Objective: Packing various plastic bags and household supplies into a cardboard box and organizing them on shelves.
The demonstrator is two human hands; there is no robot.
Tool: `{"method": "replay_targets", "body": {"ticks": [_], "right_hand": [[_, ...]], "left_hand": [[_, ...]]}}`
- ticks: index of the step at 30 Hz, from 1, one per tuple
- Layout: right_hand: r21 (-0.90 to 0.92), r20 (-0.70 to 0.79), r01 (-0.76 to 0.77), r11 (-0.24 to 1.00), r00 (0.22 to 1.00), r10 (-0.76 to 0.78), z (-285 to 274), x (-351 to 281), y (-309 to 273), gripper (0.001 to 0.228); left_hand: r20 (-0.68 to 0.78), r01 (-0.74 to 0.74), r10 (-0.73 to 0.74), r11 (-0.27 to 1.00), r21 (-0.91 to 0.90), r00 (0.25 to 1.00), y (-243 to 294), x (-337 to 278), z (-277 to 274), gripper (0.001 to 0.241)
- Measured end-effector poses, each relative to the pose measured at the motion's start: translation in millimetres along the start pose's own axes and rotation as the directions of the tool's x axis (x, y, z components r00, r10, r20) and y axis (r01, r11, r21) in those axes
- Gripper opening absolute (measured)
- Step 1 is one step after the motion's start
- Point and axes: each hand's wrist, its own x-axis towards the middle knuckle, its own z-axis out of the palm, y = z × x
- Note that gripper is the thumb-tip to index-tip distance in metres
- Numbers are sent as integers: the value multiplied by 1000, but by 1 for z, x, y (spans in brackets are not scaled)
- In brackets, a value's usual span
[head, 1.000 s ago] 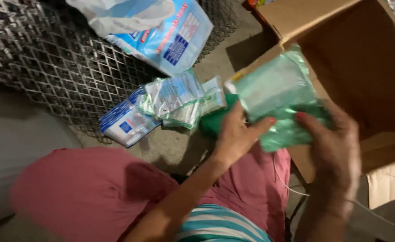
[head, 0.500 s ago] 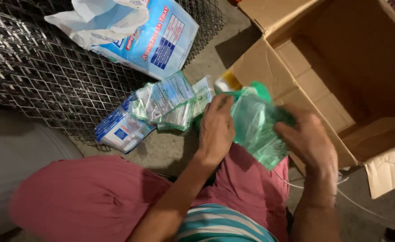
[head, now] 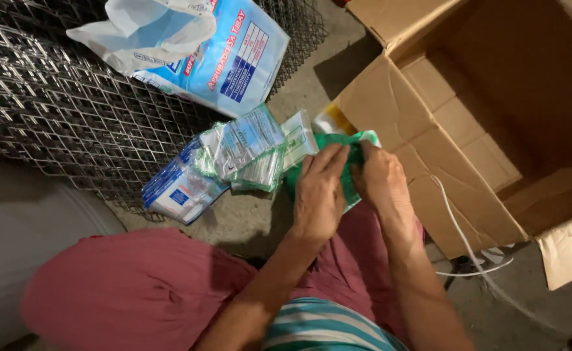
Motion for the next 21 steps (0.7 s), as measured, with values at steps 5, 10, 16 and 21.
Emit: {"method": "replay_targets", "body": {"ticks": [5,10,16,21], "right_hand": [[162,-90,24,986,996,-9,-8,-7,4,26],[287,-94,-46,957,993,76,37,-2,4,16],[290,-52,-27,957,998,44,17,-4,3,21],[754,291,-203,625,956,-41,74,-2,65,27]], "left_hand": [[20,40,-38,997,-66,999,9,-2,5,56],[-38,-5,1,994,-109,999,-3,-3,7,52],[-76,19,-26,996,-92,997,2,-5,-3,55],[-84,68,-86,979,-191,993,3,-9,9,55]]}}
